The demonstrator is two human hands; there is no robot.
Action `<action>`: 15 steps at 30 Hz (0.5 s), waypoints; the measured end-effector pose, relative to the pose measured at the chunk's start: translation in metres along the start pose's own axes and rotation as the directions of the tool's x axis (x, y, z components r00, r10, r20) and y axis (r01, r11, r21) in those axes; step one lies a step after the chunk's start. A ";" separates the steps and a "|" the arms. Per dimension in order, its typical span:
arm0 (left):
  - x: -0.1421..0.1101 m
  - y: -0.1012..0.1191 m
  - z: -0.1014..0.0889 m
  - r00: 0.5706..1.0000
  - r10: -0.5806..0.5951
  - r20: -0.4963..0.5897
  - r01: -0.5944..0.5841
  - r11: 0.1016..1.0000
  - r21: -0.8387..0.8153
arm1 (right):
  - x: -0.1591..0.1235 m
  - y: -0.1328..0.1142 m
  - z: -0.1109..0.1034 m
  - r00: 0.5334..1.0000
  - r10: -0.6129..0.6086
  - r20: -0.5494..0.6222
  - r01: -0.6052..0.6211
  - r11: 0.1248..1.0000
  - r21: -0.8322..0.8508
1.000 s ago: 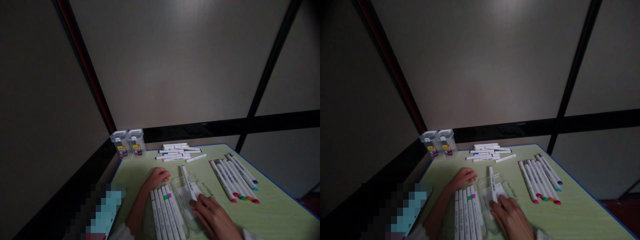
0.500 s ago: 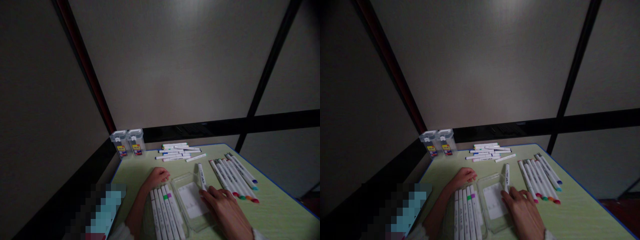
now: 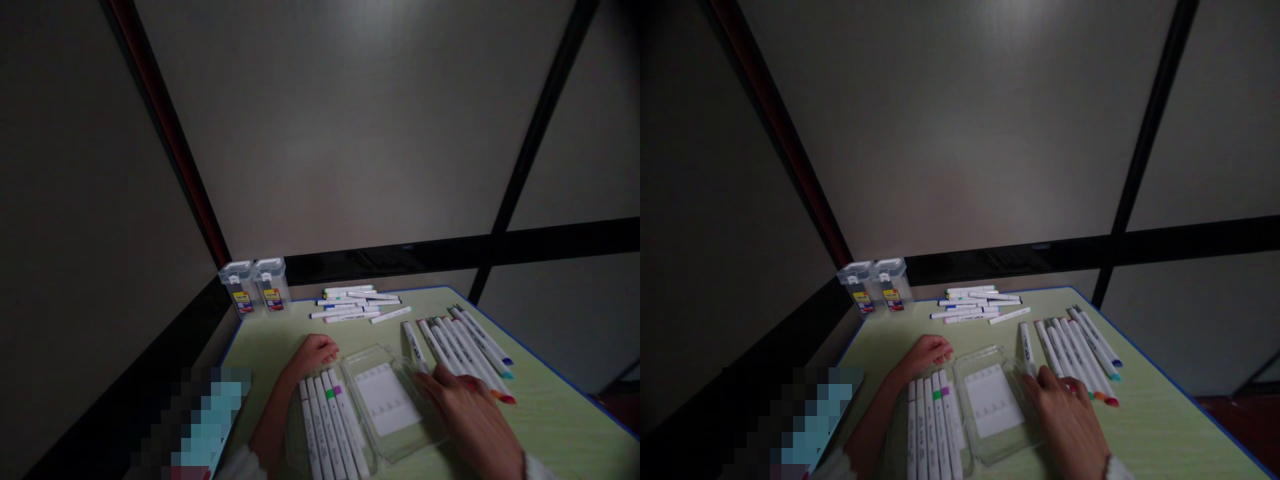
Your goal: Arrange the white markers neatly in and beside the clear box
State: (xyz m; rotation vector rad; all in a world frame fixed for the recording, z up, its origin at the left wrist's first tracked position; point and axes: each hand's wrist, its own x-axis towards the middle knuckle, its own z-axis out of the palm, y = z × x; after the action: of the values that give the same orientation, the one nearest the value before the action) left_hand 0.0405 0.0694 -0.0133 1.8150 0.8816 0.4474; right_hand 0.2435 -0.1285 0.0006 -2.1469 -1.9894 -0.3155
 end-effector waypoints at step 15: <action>0.003 -0.006 0.000 1.000 0.021 0.003 -0.021 1.000 0.006 | -0.006 0.006 0.016 0.994 0.091 -0.054 -0.098 0.983 -0.156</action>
State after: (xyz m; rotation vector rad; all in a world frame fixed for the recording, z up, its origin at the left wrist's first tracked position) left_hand 0.0404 0.0730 -0.0192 1.8314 0.8634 0.4550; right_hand 0.2492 -0.1299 -0.0159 -2.2974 -1.8877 -0.5197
